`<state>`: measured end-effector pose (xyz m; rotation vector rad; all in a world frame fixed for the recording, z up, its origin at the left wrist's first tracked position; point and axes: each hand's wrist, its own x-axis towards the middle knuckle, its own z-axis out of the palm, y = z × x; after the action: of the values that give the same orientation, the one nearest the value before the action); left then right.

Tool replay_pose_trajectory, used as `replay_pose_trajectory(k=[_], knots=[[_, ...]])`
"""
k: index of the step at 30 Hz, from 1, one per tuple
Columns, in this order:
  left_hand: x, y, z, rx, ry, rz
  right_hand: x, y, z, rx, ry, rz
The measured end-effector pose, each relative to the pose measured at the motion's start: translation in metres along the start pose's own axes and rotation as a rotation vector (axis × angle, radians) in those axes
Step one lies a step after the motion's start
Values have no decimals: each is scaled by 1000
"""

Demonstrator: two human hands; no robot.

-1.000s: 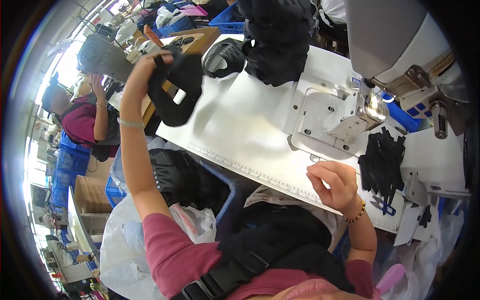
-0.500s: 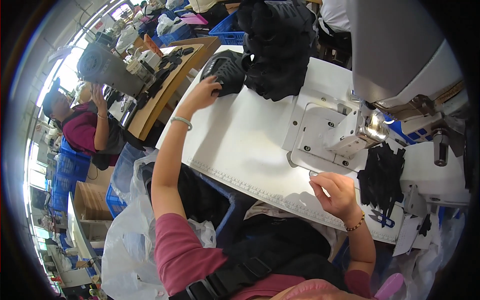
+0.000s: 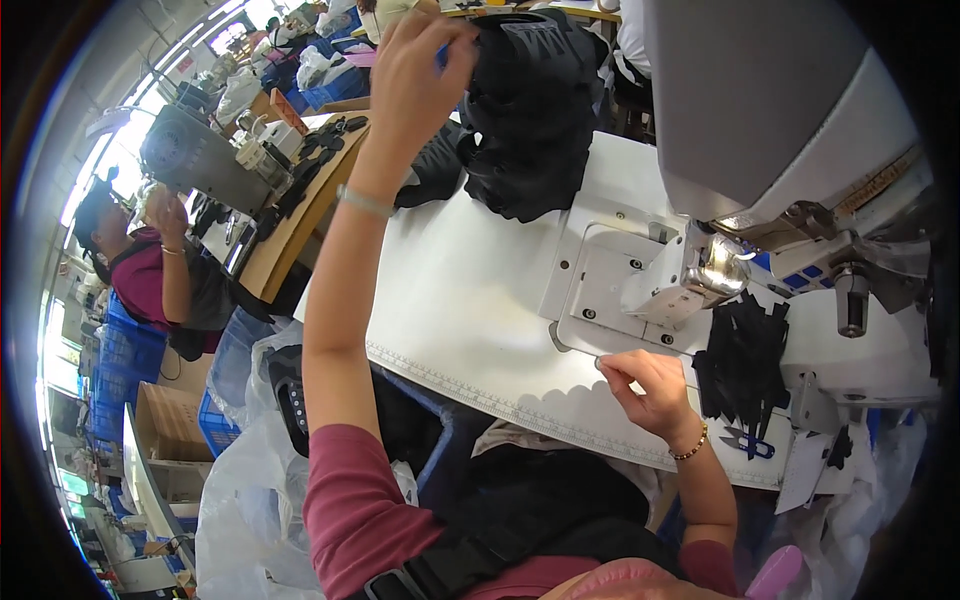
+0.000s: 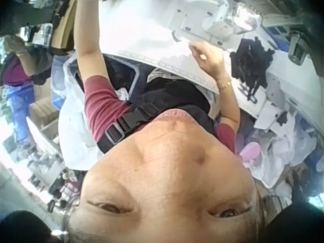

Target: Stitching black shoe components together using an industrial sewing machine.

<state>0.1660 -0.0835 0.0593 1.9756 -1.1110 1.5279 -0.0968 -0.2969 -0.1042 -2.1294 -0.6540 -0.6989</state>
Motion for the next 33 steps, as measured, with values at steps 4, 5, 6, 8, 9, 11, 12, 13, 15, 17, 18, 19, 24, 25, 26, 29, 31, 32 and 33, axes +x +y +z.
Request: replay_pose_trajectory(k=[4, 5, 6, 8, 9, 11, 12, 13, 15, 17, 18, 19, 24, 25, 26, 29, 31, 32, 33], knots=[[62, 28, 32, 283, -579, -184, -3, 3, -1, 17, 26, 38], [67, 30, 40, 457, -630, -80, -4, 3, -1, 18, 30, 51], [61, 24, 53, 444, -628, -77, -5, 5, -1, 19, 57, 48], [37, 5, 74, 185, -414, 174, -8, 5, -1, 31, 57, 46], [33, 1, 81, 183, -414, 176, -9, 6, -1, 44, 56, 47], [31, -2, 94, 181, -376, 170, -9, 5, -2, 33, 57, 29], [31, -2, 99, 181, -361, 165, -10, 5, -2, 26, 53, 10], [32, -3, 103, 183, -346, 161, -10, 4, -2, 30, 55, 10], [33, -5, 108, 184, -316, 152, -10, 4, 0, 29, 59, -18], [34, -8, 107, 188, -288, 144, -11, 3, 2, 47, 59, -7], [34, 11, 108, 203, -210, 298, -16, 15, -4, 16, 60, 43], [45, -14, 92, 220, -211, 267, -13, 7, 1, 50, 61, 16], [50, -5, 20, -465, -124, -688, -17, 12, -1, 156, 48, 118], [28, -3, -4, -211, -36, -419, -17, 9, -1, 201, 23, 137], [6, 4, -25, 30, 50, -149, -13, 4, -1, 201, 31, 135], [-41, 88, -73, -889, 345, -810, 5, -19, 2, 265, 128, 226], [-76, 128, -95, -1074, 454, -1003, 22, -36, 10, 616, 177, 372], [-80, 156, -100, -1276, 498, -1213, 25, -40, 15, 614, 184, 385], [-88, 179, -99, -1441, 430, -1230, 28, -40, 20, 785, 110, 511]])
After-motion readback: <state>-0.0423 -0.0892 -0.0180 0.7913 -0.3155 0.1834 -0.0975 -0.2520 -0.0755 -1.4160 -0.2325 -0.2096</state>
